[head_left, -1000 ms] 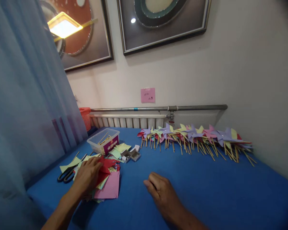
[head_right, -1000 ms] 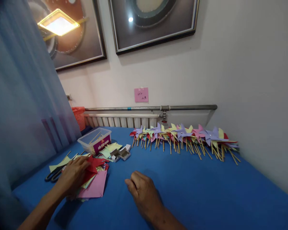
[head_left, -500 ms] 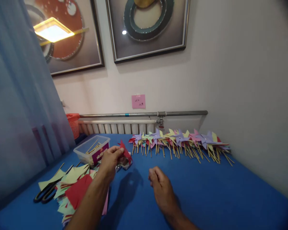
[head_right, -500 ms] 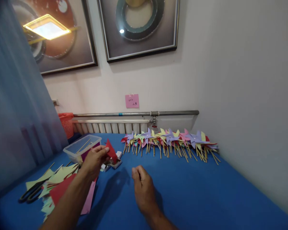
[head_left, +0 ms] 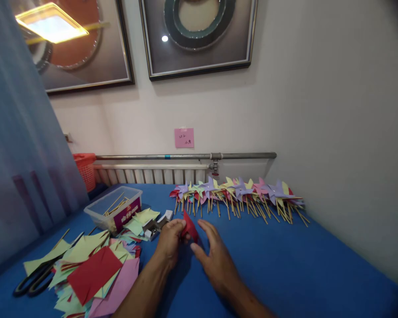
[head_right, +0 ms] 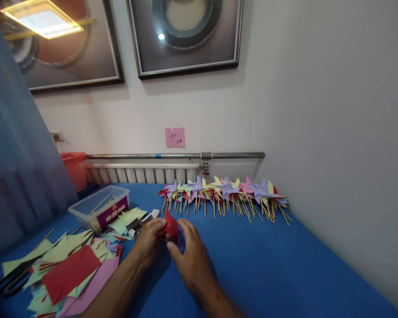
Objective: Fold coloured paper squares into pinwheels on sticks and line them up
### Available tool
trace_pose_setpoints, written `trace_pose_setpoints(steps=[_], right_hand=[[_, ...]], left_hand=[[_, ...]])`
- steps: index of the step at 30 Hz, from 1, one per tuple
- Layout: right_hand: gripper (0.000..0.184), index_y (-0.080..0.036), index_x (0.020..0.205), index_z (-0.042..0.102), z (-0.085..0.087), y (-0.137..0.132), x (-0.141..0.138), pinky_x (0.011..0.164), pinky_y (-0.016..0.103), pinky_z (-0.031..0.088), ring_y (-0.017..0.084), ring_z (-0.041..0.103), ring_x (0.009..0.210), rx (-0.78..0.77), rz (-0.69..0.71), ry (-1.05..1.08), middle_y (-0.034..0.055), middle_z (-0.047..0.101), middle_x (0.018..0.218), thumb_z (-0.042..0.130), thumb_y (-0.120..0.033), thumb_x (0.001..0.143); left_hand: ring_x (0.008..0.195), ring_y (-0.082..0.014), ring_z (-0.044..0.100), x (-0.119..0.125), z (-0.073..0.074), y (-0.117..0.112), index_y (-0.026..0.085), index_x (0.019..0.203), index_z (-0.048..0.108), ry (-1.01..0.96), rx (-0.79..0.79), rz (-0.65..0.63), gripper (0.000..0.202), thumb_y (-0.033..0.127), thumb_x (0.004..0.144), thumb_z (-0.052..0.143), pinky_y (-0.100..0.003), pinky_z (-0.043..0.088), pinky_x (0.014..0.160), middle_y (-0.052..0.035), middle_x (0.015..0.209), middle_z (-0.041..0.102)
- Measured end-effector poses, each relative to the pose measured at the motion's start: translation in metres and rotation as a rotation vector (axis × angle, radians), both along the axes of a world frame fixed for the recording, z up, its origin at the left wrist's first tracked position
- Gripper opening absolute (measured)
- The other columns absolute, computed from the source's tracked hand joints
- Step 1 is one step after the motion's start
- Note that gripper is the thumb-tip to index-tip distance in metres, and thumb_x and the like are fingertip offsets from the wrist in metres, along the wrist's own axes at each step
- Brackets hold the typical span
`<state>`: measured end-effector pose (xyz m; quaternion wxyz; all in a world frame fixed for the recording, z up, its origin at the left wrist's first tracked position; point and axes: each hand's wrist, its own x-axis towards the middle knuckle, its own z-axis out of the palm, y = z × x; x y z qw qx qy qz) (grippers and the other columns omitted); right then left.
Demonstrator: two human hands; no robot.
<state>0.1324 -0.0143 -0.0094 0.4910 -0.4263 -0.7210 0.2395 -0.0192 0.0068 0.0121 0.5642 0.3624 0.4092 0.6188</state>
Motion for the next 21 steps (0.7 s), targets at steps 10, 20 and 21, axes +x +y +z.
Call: trace_pose_setpoints(steps=[10, 20, 21], right_hand=[[0.067, -0.024, 0.152, 0.042, -0.017, 0.005, 0.001, 0.120, 0.053, 0.033, 0.027, 0.043, 0.144, 0.035, -0.003, -0.074, 0.0112, 0.047, 0.155, 0.051, -0.016, 0.086], [0.035, -0.020, 0.111, 0.070, -0.010, 0.012, -0.008, 0.081, 0.036, 0.056, 0.023, 0.071, 0.086, -0.396, 0.136, 0.637, 0.0064, 0.077, 0.096, 0.067, -0.031, 0.078], [0.033, -0.020, 0.107, 0.070, -0.011, 0.014, -0.009, 0.075, 0.035, 0.056, 0.022, 0.070, 0.078, -0.454, 0.153, 0.740, 0.0054, 0.077, 0.089, 0.069, -0.035, 0.078]], left_hand=[[0.048, -0.0102, 0.051, 0.017, -0.001, -0.008, 0.016, 0.066, 0.058, -0.028, -0.033, -0.098, 0.029, 0.039, 0.064, 0.076, -0.023, 0.036, 0.051, 0.0025, 0.053, 0.054], [0.053, -0.0116, 0.058, 0.023, 0.004, -0.013, 0.012, 0.079, 0.066, -0.041, -0.081, -0.199, 0.040, 0.046, 0.061, 0.079, -0.023, 0.041, 0.052, -0.0057, 0.071, 0.070], [0.053, -0.0119, 0.058, 0.023, 0.004, -0.013, 0.013, 0.080, 0.066, -0.042, -0.092, -0.200, 0.041, 0.046, 0.061, 0.079, -0.024, 0.041, 0.052, -0.0063, 0.073, 0.071]])
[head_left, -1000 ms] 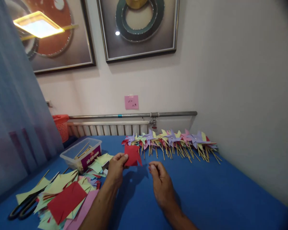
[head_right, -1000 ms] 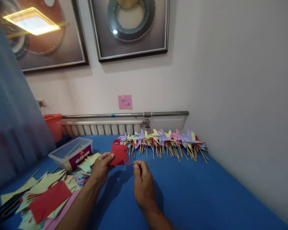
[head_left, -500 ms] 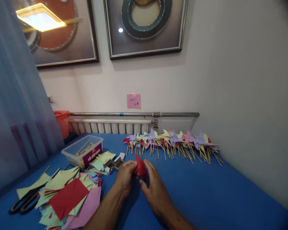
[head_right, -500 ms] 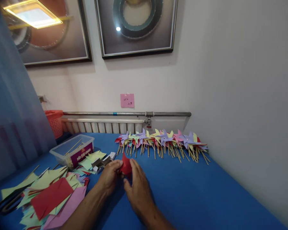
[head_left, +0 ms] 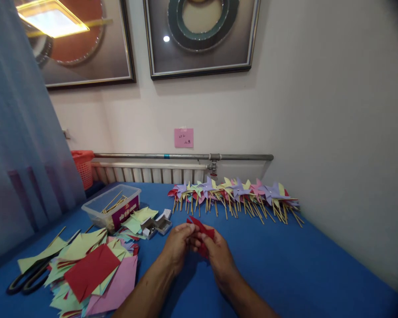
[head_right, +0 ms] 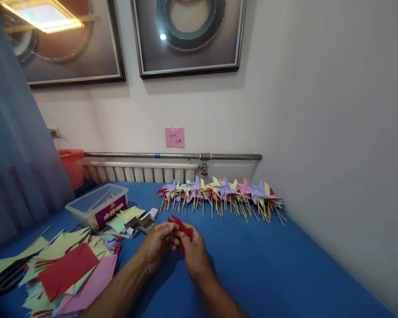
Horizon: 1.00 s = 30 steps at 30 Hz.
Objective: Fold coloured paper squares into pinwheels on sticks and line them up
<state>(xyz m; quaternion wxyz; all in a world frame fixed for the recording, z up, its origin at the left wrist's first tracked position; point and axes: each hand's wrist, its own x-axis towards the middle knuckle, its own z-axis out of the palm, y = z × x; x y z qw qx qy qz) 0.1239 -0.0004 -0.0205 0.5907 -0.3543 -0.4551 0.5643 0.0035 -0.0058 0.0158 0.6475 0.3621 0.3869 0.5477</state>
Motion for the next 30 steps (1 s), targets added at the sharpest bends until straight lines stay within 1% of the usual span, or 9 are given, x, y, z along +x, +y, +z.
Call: trace_pose_setpoints(steps=[2, 4, 7, 9, 12, 15, 20, 25, 30], right_hand=[[0.031, -0.019, 0.099, 0.071, -0.001, 0.002, 0.000, 0.069, 0.034, 0.055, 0.021, 0.070, 0.069, -0.088, 0.036, 0.163, 0.0042, 0.076, 0.080, 0.072, -0.042, 0.077], [0.028, -0.020, 0.091, 0.071, 0.001, 0.002, 0.002, 0.072, 0.036, 0.056, 0.022, 0.071, 0.070, -0.129, 0.056, 0.254, 0.0048, 0.076, 0.078, 0.075, -0.043, 0.076], [0.023, -0.021, 0.083, 0.071, 0.007, 0.001, 0.005, 0.079, 0.039, 0.056, 0.027, 0.074, 0.082, -0.150, 0.041, 0.295, 0.0070, 0.078, 0.082, 0.078, -0.040, 0.073], [0.021, -0.022, 0.082, 0.071, 0.010, 0.001, 0.006, 0.081, 0.040, 0.056, 0.029, 0.074, 0.091, -0.160, 0.037, 0.292, 0.0079, 0.079, 0.085, 0.078, -0.039, 0.073], [0.023, -0.021, 0.083, 0.071, 0.011, -0.001, 0.004, 0.083, 0.040, 0.056, 0.030, 0.073, 0.096, -0.170, 0.044, 0.297, 0.0084, 0.079, 0.087, 0.080, -0.039, 0.072], [0.027, -0.019, 0.084, 0.071, 0.012, -0.003, 0.002, 0.084, 0.039, 0.055, 0.029, 0.073, 0.096, -0.176, 0.072, 0.307, 0.0089, 0.080, 0.089, 0.082, -0.040, 0.071], [0.034, -0.017, 0.093, 0.072, 0.016, -0.007, 0.004, 0.081, 0.036, 0.055, 0.027, 0.074, 0.090, -0.228, 0.139, 0.294, 0.0087, 0.079, 0.088, 0.083, -0.039, 0.070], [0.035, -0.020, 0.100, 0.070, 0.016, -0.010, 0.005, 0.071, 0.034, 0.055, 0.024, 0.073, 0.083, -0.345, 0.202, 0.226, 0.0079, 0.079, 0.092, 0.078, -0.044, 0.075], [0.035, -0.021, 0.100, 0.068, 0.012, -0.011, 0.004, 0.067, 0.034, 0.057, 0.021, 0.071, 0.074, -0.395, 0.169, 0.220, 0.0047, 0.077, 0.085, 0.079, -0.042, 0.074]], left_hand=[[0.051, -0.0115, 0.057, -0.001, -0.001, 0.001, 0.013, 0.080, 0.066, 0.022, 0.002, 0.019, 0.040, 0.047, 0.063, 0.077, -0.023, 0.039, 0.050, -0.0060, 0.072, 0.071], [0.048, -0.0105, 0.053, -0.004, -0.003, 0.005, 0.014, 0.077, 0.065, 0.096, 0.035, 0.105, 0.035, 0.046, 0.065, 0.073, -0.023, 0.035, 0.048, -0.0042, 0.068, 0.069], [0.049, -0.0101, 0.050, -0.012, -0.006, 0.012, 0.016, 0.070, 0.064, 0.305, 0.128, 0.335, 0.027, 0.042, 0.068, 0.071, -0.023, 0.035, 0.050, -0.0004, 0.060, 0.063], [0.056, -0.0116, 0.053, -0.017, -0.008, 0.017, 0.016, 0.072, 0.067, 0.416, 0.194, 0.428, 0.023, 0.038, 0.067, 0.073, -0.023, 0.039, 0.056, 0.0000, 0.062, 0.063], [0.062, -0.0139, 0.058, -0.019, -0.012, 0.020, 0.016, 0.079, 0.071, 0.423, 0.226, 0.373, 0.026, 0.035, 0.064, 0.077, -0.025, 0.043, 0.061, -0.0017, 0.069, 0.068], [0.055, -0.0119, 0.054, -0.016, -0.014, 0.019, 0.016, 0.076, 0.069, 0.380, 0.218, 0.290, 0.023, 0.035, 0.064, 0.077, -0.024, 0.041, 0.056, 0.0000, 0.063, 0.066], [0.047, -0.0083, 0.045, -0.013, -0.012, 0.016, 0.016, 0.070, 0.066, 0.345, 0.218, 0.333, 0.019, 0.033, 0.066, 0.075, -0.021, 0.033, 0.050, 0.0040, 0.054, 0.058], [0.050, -0.0095, 0.047, -0.016, -0.010, 0.016, 0.017, 0.069, 0.066, 0.321, 0.241, 0.350, 0.018, 0.032, 0.066, 0.075, -0.021, 0.034, 0.051, 0.0036, 0.055, 0.058], [0.055, -0.0108, 0.050, -0.015, -0.009, 0.015, 0.017, 0.073, 0.068, 0.359, 0.261, 0.343, 0.013, 0.028, 0.067, 0.072, -0.022, 0.038, 0.056, 0.0019, 0.062, 0.062]])
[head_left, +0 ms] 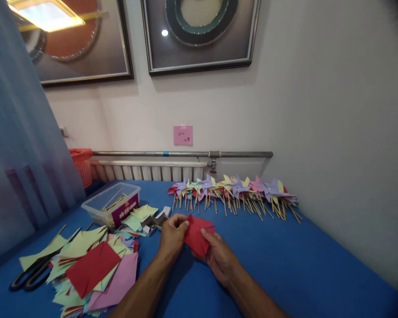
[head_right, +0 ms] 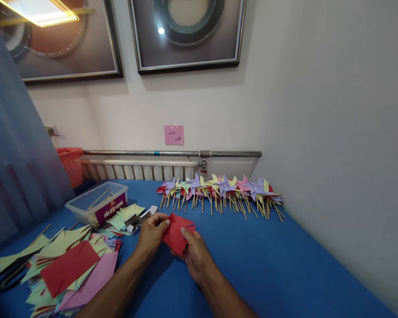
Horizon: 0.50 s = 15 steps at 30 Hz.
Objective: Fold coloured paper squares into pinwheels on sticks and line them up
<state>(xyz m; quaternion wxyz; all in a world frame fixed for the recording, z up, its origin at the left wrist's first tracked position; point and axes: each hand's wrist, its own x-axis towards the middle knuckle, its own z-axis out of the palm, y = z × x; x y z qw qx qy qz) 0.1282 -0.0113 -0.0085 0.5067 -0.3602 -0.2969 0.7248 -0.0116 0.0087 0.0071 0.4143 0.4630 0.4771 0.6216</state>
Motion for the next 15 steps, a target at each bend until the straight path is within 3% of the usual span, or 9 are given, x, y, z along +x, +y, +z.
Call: trace_pose_setpoints(steps=[9, 15], right_hand=[[0.027, -0.018, 0.094, 0.068, 0.0022, 0.0055, 0.0036, 0.063, 0.033, 0.057, 0.020, 0.070, 0.067, 0.003, -0.081, -0.012, 0.0064, 0.076, 0.079, 0.076, -0.039, 0.078], [0.031, -0.017, 0.090, 0.071, 0.0000, 0.0049, 0.0029, 0.063, 0.031, 0.054, 0.020, 0.068, 0.068, 0.067, -0.067, 0.005, 0.0055, 0.074, 0.077, 0.079, -0.043, 0.074]], left_hand=[[0.071, -0.0163, 0.059, -0.0021, -0.0009, -0.0028, 0.017, 0.075, 0.075, 0.219, 0.119, -0.168, 0.011, 0.016, 0.071, 0.065, -0.026, 0.044, 0.068, -0.0040, 0.079, 0.068], [0.085, -0.0199, 0.064, 0.0003, 0.0054, -0.0093, 0.021, 0.075, 0.078, 0.327, 0.216, -0.178, 0.022, 0.008, 0.073, 0.060, -0.030, 0.047, 0.082, -0.0056, 0.085, 0.070]])
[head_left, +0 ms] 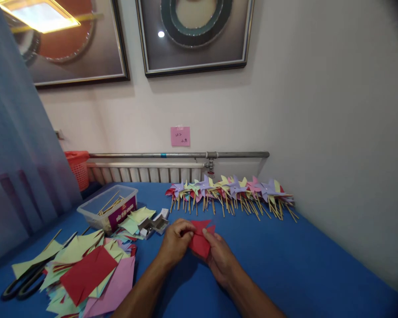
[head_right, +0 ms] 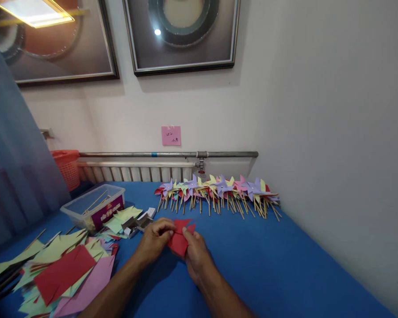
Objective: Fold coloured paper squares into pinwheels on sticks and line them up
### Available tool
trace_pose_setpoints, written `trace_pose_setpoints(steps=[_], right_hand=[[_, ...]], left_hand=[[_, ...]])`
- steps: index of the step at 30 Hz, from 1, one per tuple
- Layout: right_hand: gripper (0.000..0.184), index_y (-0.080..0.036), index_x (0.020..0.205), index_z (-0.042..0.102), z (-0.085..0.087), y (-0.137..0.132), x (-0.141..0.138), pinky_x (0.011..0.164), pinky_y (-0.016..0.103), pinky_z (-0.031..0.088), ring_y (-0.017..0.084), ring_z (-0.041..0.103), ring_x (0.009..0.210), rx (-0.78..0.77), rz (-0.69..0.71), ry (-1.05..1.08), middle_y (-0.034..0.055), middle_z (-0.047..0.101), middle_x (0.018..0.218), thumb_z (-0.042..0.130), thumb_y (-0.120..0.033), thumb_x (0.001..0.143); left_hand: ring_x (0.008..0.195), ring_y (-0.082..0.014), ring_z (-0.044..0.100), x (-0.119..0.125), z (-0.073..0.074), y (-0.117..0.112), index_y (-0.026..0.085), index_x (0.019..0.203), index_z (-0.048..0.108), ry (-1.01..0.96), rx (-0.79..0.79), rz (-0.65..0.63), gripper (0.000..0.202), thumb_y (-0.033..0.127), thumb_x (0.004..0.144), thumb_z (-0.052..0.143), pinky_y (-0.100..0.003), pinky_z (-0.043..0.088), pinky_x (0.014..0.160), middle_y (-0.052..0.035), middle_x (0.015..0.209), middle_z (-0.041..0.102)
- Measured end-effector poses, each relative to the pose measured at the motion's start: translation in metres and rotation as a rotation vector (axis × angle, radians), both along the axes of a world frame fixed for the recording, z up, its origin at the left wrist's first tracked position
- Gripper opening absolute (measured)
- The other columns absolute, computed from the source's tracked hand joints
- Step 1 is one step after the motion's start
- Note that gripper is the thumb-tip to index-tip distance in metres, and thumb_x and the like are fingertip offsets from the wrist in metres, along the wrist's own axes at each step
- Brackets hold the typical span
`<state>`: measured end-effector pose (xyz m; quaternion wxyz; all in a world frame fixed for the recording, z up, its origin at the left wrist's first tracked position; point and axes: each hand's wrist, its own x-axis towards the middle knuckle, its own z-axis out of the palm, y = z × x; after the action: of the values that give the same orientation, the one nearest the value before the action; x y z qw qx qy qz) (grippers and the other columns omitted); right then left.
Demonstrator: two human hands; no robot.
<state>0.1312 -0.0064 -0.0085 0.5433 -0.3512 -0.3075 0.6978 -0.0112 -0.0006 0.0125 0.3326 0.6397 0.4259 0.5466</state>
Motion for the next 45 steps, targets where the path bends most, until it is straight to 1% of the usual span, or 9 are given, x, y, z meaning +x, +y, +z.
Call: trace_pose_setpoints(steps=[5, 11, 19, 23, 29, 33, 35, 39, 45], right_hand=[[0.033, -0.017, 0.084, 0.071, -0.001, 0.000, -0.001, 0.070, 0.032, 0.052, 0.022, 0.069, 0.073, 0.061, -0.009, -0.014, 0.0055, 0.074, 0.077, 0.081, -0.046, 0.071], [0.028, -0.018, 0.088, 0.073, 0.001, 0.000, -0.002, 0.073, 0.032, 0.052, 0.021, 0.070, 0.073, 0.081, 0.005, -0.016, 0.0046, 0.076, 0.081, 0.080, -0.037, 0.068], [0.020, -0.019, 0.083, 0.071, -0.013, 0.008, 0.002, 0.062, 0.030, 0.049, 0.021, 0.067, 0.064, 0.088, -0.071, -0.096, 0.0046, 0.075, 0.074, 0.077, -0.031, 0.068], [0.020, -0.019, 0.085, 0.073, -0.010, 0.009, 0.004, 0.061, 0.031, 0.049, 0.020, 0.066, 0.061, 0.093, -0.057, -0.138, 0.0048, 0.074, 0.072, 0.075, -0.031, 0.069], [0.022, -0.016, 0.087, 0.074, 0.001, 0.005, 0.006, 0.062, 0.030, 0.052, 0.020, 0.069, 0.063, 0.070, 0.017, -0.127, 0.0073, 0.077, 0.076, 0.070, -0.028, 0.069], [0.025, -0.015, 0.089, 0.074, -0.002, 0.006, 0.007, 0.054, 0.029, 0.050, 0.019, 0.066, 0.056, 0.040, -0.020, -0.179, 0.0061, 0.075, 0.070, 0.071, -0.030, 0.069], [0.026, -0.015, 0.090, 0.075, -0.003, 0.007, 0.007, 0.057, 0.029, 0.051, 0.019, 0.067, 0.059, 0.063, -0.039, -0.182, 0.0057, 0.076, 0.072, 0.071, -0.028, 0.068], [0.024, -0.017, 0.089, 0.076, -0.001, 0.007, 0.006, 0.062, 0.028, 0.052, 0.018, 0.068, 0.064, 0.107, -0.033, -0.183, 0.0055, 0.077, 0.078, 0.071, -0.025, 0.067], [0.027, -0.017, 0.090, 0.074, 0.005, 0.006, 0.010, 0.056, 0.027, 0.050, 0.017, 0.065, 0.058, 0.055, 0.018, -0.230, 0.0053, 0.074, 0.072, 0.072, -0.031, 0.067]], left_hand=[[0.087, -0.0202, 0.063, 0.001, 0.002, -0.002, 0.023, 0.073, 0.078, 0.026, 0.036, -0.027, 0.022, 0.006, 0.072, 0.063, -0.030, 0.046, 0.083, -0.0052, 0.086, 0.071], [0.087, -0.0198, 0.063, 0.002, 0.000, -0.002, 0.024, 0.076, 0.078, 0.081, 0.069, -0.027, 0.026, 0.005, 0.075, 0.061, -0.030, 0.046, 0.083, -0.0053, 0.089, 0.070], [0.092, -0.0224, 0.064, 0.000, 0.001, -0.002, 0.024, 0.077, 0.079, 0.082, 0.035, -0.068, 0.021, 0.010, 0.074, 0.063, -0.032, 0.047, 0.085, -0.0067, 0.093, 0.072], [0.092, -0.0227, 0.065, -0.012, 0.005, 0.002, 0.022, 0.081, 0.080, 0.069, -0.046, -0.136, 0.021, 0.016, 0.078, 0.060, -0.032, 0.048, 0.087, -0.0076, 0.095, 0.073], [0.108, -0.0259, 0.063, -0.028, 0.013, 0.003, 0.022, 0.086, 0.081, 0.026, -0.131, -0.248, 0.022, 0.018, 0.072, 0.064, -0.034, 0.048, 0.092, -0.0102, 0.118, 0.070], [0.117, -0.0275, 0.059, -0.031, 0.019, -0.002, 0.026, 0.106, 0.078, 0.104, -0.120, -0.349, 0.035, 0.022, 0.073, 0.068, -0.036, 0.046, 0.095, -0.0084, 0.136, 0.062], [0.124, -0.0282, 0.056, -0.029, 0.019, -0.004, 0.027, 0.105, 0.079, 0.136, -0.100, -0.350, 0.032, 0.023, 0.075, 0.068, -0.038, 0.043, 0.101, -0.0079, 0.139, 0.059], [0.128, -0.0276, 0.054, -0.024, 0.017, -0.006, 0.025, 0.088, 0.080, 0.210, -0.083, -0.282, 0.019, 0.019, 0.081, 0.064, -0.041, 0.040, 0.108, -0.0088, 0.135, 0.061], [0.127, -0.0252, 0.056, -0.026, 0.015, -0.004, 0.025, 0.091, 0.080, 0.256, -0.097, -0.326, 0.034, 0.005, 0.073, 0.058, -0.038, 0.043, 0.107, -0.0072, 0.135, 0.061]])
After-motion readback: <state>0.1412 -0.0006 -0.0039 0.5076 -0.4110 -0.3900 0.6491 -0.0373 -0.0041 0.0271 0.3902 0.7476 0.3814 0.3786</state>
